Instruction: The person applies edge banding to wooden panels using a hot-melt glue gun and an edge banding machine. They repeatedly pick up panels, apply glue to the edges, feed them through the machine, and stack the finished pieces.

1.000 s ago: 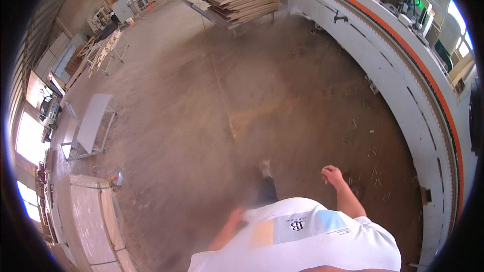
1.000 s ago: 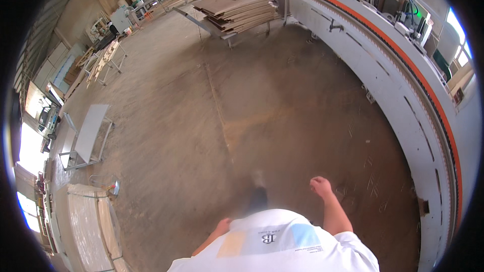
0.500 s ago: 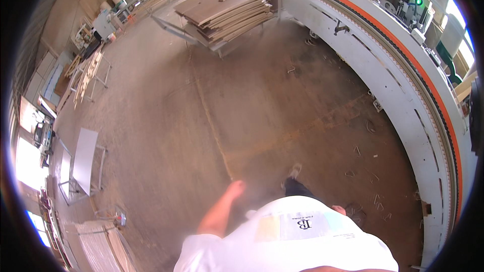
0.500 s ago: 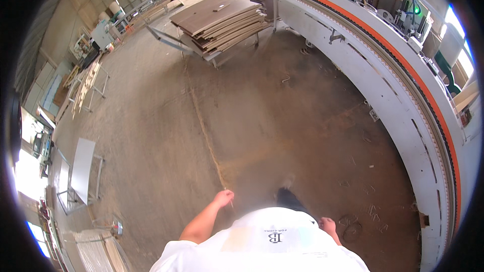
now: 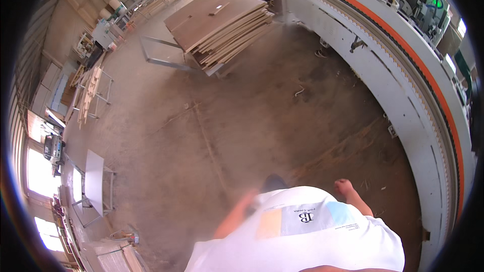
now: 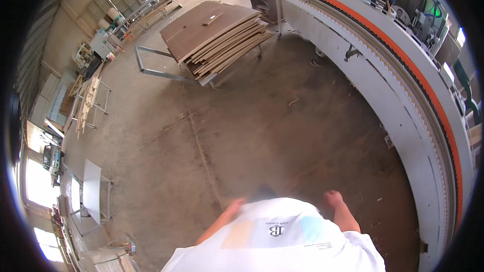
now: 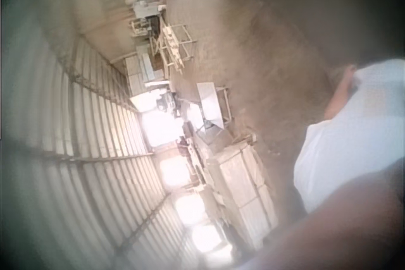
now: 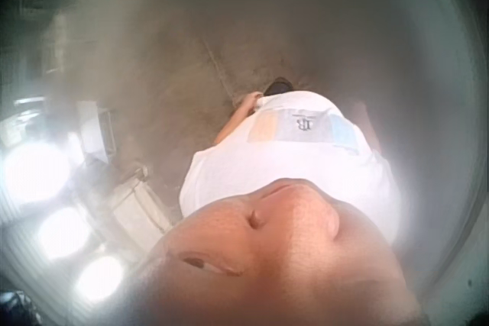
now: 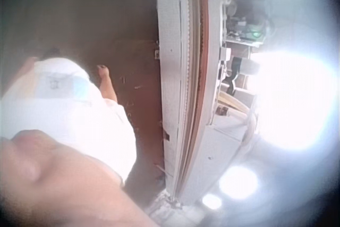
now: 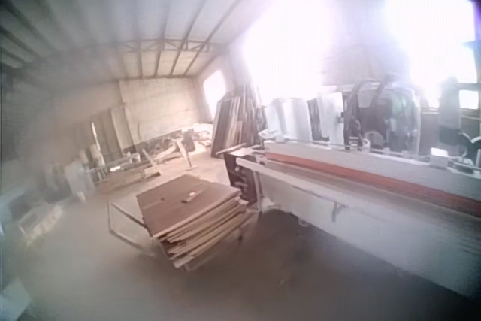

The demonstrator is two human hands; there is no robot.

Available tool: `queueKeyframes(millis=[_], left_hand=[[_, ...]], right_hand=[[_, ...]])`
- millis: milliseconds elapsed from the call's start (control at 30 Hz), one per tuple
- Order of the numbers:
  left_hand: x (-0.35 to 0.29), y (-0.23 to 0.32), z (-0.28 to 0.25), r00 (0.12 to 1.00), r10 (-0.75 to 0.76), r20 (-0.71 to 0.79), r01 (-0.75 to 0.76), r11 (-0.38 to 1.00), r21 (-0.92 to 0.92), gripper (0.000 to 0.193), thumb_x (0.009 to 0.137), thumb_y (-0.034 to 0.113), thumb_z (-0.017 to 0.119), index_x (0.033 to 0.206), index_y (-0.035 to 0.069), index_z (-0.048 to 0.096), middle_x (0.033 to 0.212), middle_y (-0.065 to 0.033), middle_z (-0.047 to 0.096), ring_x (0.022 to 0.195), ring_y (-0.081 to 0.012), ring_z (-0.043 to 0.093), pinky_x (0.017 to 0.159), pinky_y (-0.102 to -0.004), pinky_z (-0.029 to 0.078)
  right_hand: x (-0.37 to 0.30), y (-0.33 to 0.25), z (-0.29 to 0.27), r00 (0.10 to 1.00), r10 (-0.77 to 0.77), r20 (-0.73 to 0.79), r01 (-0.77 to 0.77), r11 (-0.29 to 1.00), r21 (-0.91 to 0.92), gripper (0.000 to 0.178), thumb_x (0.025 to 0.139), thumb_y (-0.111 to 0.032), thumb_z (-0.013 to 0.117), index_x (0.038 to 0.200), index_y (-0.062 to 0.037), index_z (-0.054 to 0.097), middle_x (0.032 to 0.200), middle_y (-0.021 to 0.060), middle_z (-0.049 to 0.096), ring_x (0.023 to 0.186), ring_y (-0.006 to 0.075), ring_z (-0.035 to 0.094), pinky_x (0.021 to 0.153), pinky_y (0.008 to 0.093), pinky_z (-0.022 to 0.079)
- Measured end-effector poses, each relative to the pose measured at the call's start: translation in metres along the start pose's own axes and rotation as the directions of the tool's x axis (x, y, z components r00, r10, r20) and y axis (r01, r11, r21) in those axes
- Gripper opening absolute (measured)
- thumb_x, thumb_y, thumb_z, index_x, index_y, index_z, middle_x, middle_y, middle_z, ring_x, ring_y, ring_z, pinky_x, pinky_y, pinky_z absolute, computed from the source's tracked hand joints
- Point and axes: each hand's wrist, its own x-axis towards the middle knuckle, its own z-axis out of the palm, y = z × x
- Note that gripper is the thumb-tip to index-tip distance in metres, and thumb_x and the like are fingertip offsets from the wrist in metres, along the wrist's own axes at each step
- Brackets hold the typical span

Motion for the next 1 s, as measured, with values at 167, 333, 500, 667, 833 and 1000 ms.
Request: queueKeyframes(millis=[167, 333, 500, 667, 833, 1000], left_hand=[[0.113, 0.066, -0.022, 0.984, -0.174, 0.03, 0.161, 0.957, 0.242, 0.038, 0.1, 0.024, 0.059, 0.132, 0.005, 0.065, 0.13, -0.0139, 0.066, 0.122, -0.0276, 0.059, 0.105, -0.042, 0.046], [0.249, 0.067, -0.085, 0.941, -0.338, 0.028, 0.296, 0.856, 0.424, 0.031, 0.093, 0.029, 0.065, 0.111, 0.006, 0.075, 0.103, -0.0136, 0.076, 0.093, -0.0247, 0.069, 0.084, -0.041, 0.054], [0.446, 0.247, -0.117, 0.974, -0.212, -0.084, 0.228, 0.918, 0.326, 0.024, 0.094, 0.031, 0.064, 0.096, 0.009, 0.074, 0.08, -0.0067, 0.072, 0.073, -0.0169, 0.066, 0.069, -0.0361, 0.053], [0.592, 0.452, -0.144, 1.0, 0.008, 0.019, -0.015, 0.917, 0.399, 0.035, 0.098, 0.037, 0.058, 0.116, 0.01, 0.072, 0.111, -0.0142, 0.074, 0.102, -0.03, 0.07, 0.09, -0.0438, 0.054], [0.722, 0.565, -0.127, 0.992, 0.127, 0.016, -0.122, 0.9, 0.418, 0.029, 0.099, 0.032, 0.059, 0.115, 0.011, 0.071, 0.102, -0.0089, 0.075, 0.091, -0.0211, 0.071, 0.082, -0.0376, 0.055], [0.78, 0.654, -0.082, 0.996, 0.031, 0.089, -0.056, 0.953, 0.299, 0.027, 0.1, 0.027, 0.06, 0.117, 0.009, 0.071, 0.099, -0.0067, 0.074, 0.089, -0.0183, 0.07, 0.08, -0.0348, 0.056]], right_hand=[[0.067, -0.249, -0.048, 0.972, -0.187, -0.14, 0.208, 0.967, 0.15, 0.011, 0.095, -0.014, 0.065, 0.096, -0.0038, 0.067, 0.079, 0.0032, 0.065, 0.06, 0.0124, 0.058, 0.05, 0.0287, 0.045], [0.158, -0.324, -0.037, 0.986, -0.127, -0.111, 0.153, 0.95, 0.272, 0.019, 0.094, -0.02, 0.067, 0.104, -0.0034, 0.072, 0.089, 0.0061, 0.07, 0.071, 0.0154, 0.065, 0.06, 0.0301, 0.052], [0.157, -0.401, -0.05, 1.0, 0.017, 0.026, -0.009, 0.956, -0.293, 0.039, 0.094, -0.03, 0.069, 0.117, 0.0016, 0.073, 0.11, 0.016, 0.075, 0.102, 0.0273, 0.07, 0.093, 0.0367, 0.053], [0.278, -0.379, -0.079, 0.948, -0.259, -0.183, 0.236, 0.962, -0.136, 0.031, 0.095, -0.025, 0.067, 0.11, 0.0009, 0.072, 0.1, 0.011, 0.074, 0.093, 0.0219, 0.069, 0.083, 0.0386, 0.055], [0.388, -0.438, -0.107, 0.991, -0.077, -0.113, 0.043, 0.961, -0.271, 0.029, 0.097, -0.026, 0.064, 0.11, -0.0021, 0.072, 0.104, 0.0116, 0.074, 0.097, 0.0236, 0.069, 0.087, 0.0402, 0.055], [0.516, -0.536, -0.167, 0.998, -0.034, -0.057, 0.021, 0.974, -0.225, 0.027, 0.098, -0.027, 0.062, 0.111, -0.005, 0.071, 0.108, 0.0123, 0.074, 0.101, 0.0254, 0.07, 0.09, 0.0418, 0.054]])
